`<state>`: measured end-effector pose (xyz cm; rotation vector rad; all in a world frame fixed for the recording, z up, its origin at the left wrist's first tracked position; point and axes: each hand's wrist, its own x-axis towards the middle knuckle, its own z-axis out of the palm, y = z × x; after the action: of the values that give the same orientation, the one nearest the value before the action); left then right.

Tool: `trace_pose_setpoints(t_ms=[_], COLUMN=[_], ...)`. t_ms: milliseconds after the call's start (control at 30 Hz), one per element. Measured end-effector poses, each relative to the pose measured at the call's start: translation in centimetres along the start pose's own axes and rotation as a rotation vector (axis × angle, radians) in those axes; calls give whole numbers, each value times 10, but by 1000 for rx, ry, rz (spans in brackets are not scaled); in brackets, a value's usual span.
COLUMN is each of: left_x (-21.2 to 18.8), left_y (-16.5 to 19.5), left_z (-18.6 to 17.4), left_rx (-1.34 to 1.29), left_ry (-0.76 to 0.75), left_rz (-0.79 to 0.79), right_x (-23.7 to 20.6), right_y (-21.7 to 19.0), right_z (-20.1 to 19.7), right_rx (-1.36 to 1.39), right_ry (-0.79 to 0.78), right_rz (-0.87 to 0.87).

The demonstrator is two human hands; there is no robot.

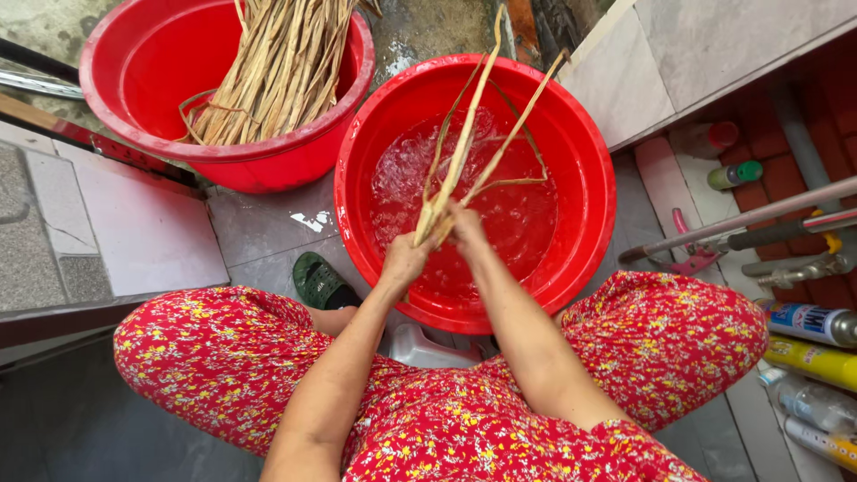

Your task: The person sits on the ground beside red plastic basins and ties dried palm leaf strips into bundles using strips of the same leaf, pulling and knotting the ties by hand. They then carry the tied bundles to a rack, lean them against it, and return to soak individual leaf strips in a basin of water.

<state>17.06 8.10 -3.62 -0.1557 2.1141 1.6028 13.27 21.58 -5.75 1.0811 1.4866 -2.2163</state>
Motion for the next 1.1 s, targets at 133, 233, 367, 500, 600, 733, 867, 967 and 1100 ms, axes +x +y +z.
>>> trace_pose_setpoints(t_ms=[133, 233, 367, 500, 600, 733, 867, 967, 1100], left_x=[-17, -17, -6, 3, 5, -9, -29, -31, -17], left_y=[-3, 0, 3, -2, -3, -10, -5, 1, 0], left_z=[-18, -42, -57, -39, -15, 10, 17, 12, -12], left_rx=[12, -52, -97, 7, -21, 33, 255, 210, 13], left_ry=[-170, -216, -13, -22, -34, -39, -231, -295, -197], left_rz=[86, -76, -11, 12, -11, 36, 51, 29, -35], right_x=[18, 26, 19, -12, -25, -6, 22, 30, 3], right_y=[-18, -24, -28, -19, -3, 12, -2, -14, -42], right_z=[-77, -107, -81, -19, 18, 13, -46, -79, -73], right_rx=[106, 325, 220, -102, 118, 103, 172, 413, 619], right_ry=[355, 497, 280, -136, -326, 7, 256, 327, 154], right_rz=[47, 22, -57, 149, 31, -83, -103, -118, -126])
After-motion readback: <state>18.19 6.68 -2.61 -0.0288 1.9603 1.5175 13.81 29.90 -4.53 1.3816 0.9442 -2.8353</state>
